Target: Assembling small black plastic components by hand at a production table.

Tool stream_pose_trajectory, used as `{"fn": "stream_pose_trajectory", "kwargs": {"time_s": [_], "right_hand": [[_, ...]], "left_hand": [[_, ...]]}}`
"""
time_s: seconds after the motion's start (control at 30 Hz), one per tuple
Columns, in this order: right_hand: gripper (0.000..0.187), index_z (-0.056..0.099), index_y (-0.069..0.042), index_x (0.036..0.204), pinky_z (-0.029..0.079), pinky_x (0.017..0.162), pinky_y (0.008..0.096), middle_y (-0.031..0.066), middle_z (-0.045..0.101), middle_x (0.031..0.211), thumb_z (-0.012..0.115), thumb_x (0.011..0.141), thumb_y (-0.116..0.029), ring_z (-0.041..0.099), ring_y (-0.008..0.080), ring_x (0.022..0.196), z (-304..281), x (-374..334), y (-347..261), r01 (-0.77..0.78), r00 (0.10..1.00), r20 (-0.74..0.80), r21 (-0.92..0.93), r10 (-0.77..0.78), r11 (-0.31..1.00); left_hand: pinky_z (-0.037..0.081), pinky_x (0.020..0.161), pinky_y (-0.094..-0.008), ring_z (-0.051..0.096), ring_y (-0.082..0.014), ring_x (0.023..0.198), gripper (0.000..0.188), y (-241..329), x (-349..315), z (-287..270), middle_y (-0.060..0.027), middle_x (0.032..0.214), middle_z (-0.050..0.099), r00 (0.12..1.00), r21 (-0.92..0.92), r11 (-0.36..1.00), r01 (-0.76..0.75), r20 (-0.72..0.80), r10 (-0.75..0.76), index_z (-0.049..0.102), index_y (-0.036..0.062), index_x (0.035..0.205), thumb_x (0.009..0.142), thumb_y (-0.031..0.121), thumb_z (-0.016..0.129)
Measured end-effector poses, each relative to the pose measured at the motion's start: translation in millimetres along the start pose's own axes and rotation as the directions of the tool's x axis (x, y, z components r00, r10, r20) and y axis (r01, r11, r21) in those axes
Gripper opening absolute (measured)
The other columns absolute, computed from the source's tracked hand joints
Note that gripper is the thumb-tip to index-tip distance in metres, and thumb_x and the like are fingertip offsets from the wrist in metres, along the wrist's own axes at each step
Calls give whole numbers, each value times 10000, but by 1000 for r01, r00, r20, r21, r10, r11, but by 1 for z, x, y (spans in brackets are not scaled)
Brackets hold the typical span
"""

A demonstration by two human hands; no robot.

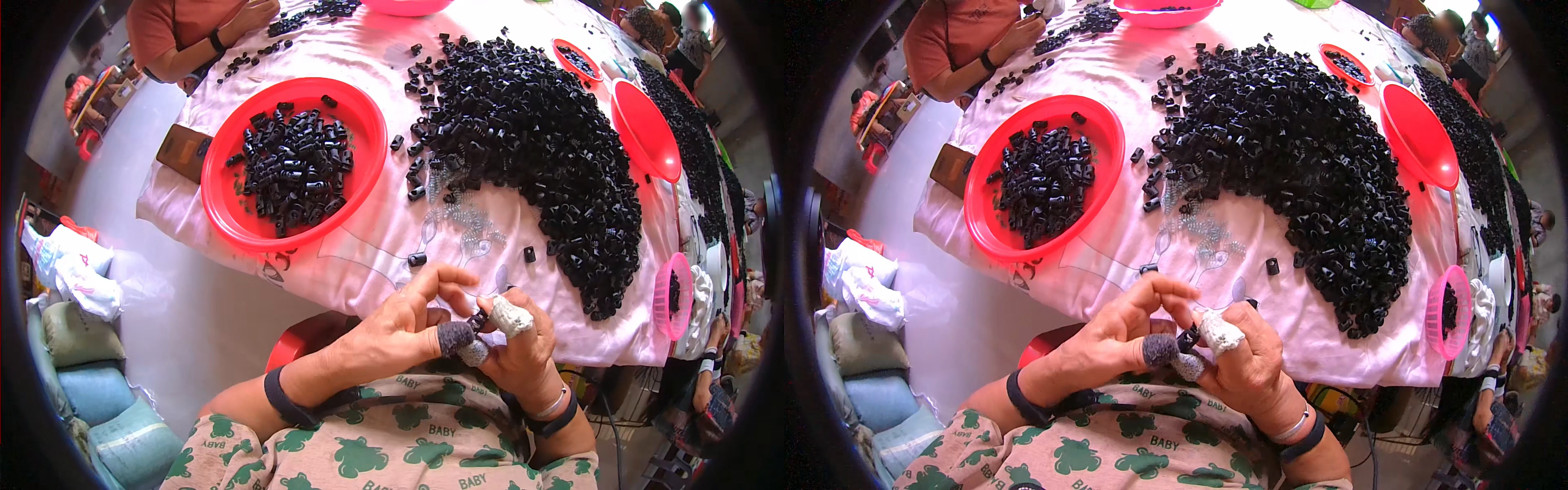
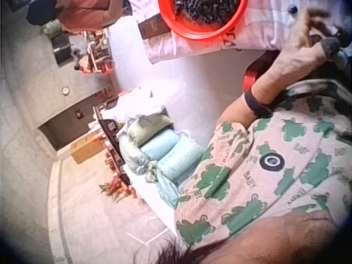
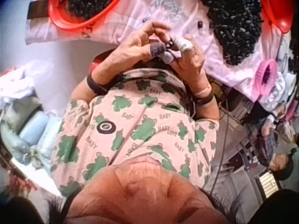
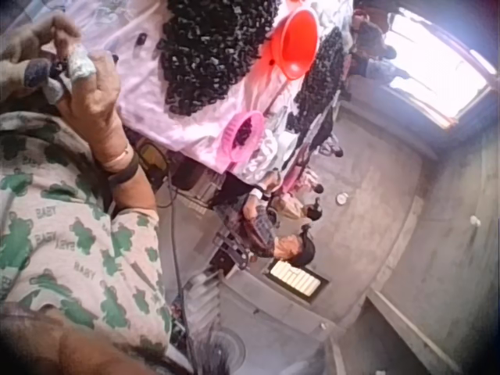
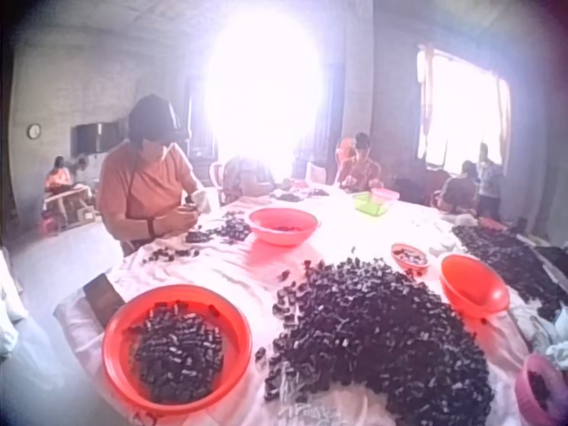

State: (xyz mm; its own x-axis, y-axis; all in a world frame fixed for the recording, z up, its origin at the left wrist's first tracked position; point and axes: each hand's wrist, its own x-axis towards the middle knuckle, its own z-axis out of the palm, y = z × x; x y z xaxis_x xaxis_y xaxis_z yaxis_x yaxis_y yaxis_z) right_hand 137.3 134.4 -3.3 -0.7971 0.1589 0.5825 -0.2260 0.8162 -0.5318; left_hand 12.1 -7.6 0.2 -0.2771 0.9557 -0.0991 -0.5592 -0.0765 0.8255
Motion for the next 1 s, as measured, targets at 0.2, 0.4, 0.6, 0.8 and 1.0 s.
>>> {"fn": "stream_pose_trajectory", "kwargs": {"time_s": [0.2,0.4,0.6,0.8,1.0], "right_hand": [[403,574,56,1024,475,531,338,119,572,793,760,721,-132,578,255,631,-3,2,-3,11,1000,12,-28,-11,1000],[378,580,63,1017,492,556,352,144,583,827,749,729,-115,598,270,657,-6,5,-4,62,998,36,-79,-59,995],[456,593,57,1074,502,574,346,138,584,843,775,699,-128,609,268,668,-4,4,1,43,999,31,-21,-42,999],[505,602,36,1086,510,572,311,104,577,825,815,655,-120,627,213,674,-2,0,6,-11,1000,-23,-36,10,999],[430,600,22,1024,501,510,256,92,567,788,813,670,-99,610,175,595,-4,2,4,-58,998,-42,-52,56,997]], "left_hand": [[392,999,-300,477,-157,1179,582,-5,1,4,-76,1217,448,990,85,994,-72,126,61,323,-11,1411,937,193,591],[365,1039,-322,464,-176,1228,525,-9,1,1,-82,1226,460,985,237,962,-135,142,103,376,-25,1363,943,214,582],[452,799,-219,565,-108,937,509,-3,-5,8,-54,1105,518,998,38,997,-67,-5,67,389,-9,1352,951,247,570],[367,470,-172,481,-74,604,480,-6,-2,-1,-94,941,571,975,-168,980,-111,-209,75,462,-8,1240,969,385,506],[348,452,-172,472,-86,570,465,-6,-2,-2,-100,888,577,968,-184,979,-83,-249,35,522,-9,1155,974,417,479]]}}
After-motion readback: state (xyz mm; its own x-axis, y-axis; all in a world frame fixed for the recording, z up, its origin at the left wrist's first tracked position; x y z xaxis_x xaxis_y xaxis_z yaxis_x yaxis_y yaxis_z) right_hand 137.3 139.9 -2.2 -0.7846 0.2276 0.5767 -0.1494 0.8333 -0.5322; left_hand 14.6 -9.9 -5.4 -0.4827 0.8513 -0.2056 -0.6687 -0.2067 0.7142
